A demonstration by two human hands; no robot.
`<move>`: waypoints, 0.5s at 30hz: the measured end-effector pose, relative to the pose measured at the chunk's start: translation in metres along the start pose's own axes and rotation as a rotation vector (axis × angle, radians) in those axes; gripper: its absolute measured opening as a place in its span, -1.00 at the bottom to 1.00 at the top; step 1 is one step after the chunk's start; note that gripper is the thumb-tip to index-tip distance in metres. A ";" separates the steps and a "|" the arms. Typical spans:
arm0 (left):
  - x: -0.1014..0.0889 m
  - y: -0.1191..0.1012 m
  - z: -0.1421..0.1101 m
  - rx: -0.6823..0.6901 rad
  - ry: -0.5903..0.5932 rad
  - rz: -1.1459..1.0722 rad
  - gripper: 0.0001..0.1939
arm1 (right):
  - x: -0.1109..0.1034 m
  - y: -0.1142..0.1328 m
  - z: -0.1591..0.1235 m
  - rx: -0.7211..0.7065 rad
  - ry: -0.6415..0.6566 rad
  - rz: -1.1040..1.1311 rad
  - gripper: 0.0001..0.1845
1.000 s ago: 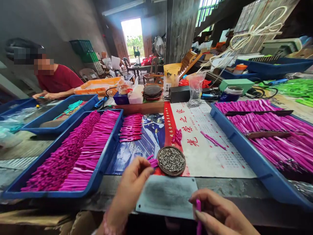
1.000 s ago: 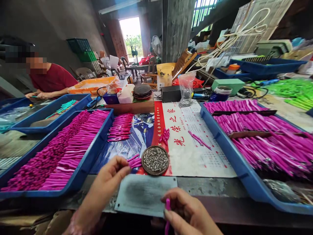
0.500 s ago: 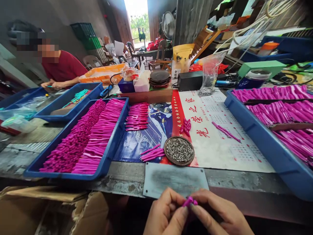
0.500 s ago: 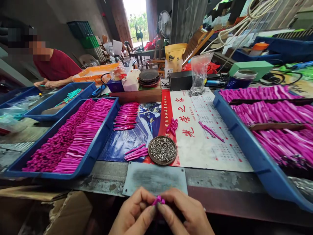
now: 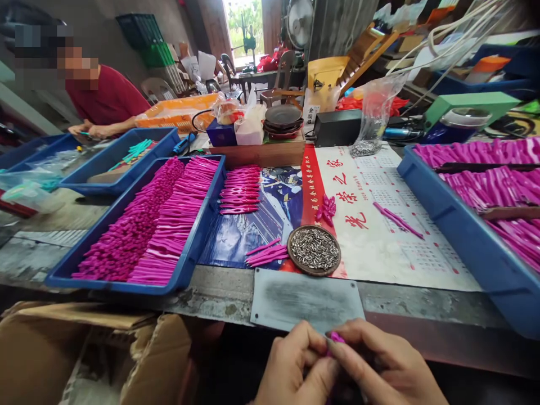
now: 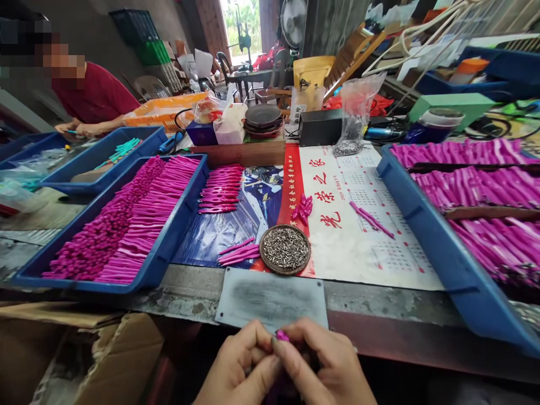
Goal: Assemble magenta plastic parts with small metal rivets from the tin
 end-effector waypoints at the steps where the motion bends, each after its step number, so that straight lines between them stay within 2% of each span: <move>1: 0.002 0.000 0.001 0.008 0.010 -0.049 -0.57 | -0.001 0.000 0.000 0.007 -0.002 0.016 -0.72; 4: 0.004 0.001 0.002 0.025 -0.009 -0.112 -0.54 | -0.002 0.004 0.001 -0.007 -0.018 0.047 -0.77; 7: 0.003 0.007 0.001 0.028 -0.028 -0.075 -0.54 | -0.003 0.008 0.001 -0.045 -0.019 0.002 -0.82; 11: 0.000 0.014 0.000 0.022 -0.030 0.016 -0.54 | -0.002 0.006 0.001 -0.047 -0.022 -0.057 -0.79; 15: 0.000 0.012 0.001 0.004 0.001 0.030 -0.53 | -0.002 0.004 -0.002 -0.033 -0.006 -0.067 -0.76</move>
Point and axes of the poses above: each hand's wrist, its own z-axis towards the middle knuckle, its own x-axis out of the palm, y = z × x, the point moved 4 cm from there along z, towards the middle knuckle, and after that the axes turned 5 degrees about y, right-handed, at the moved point
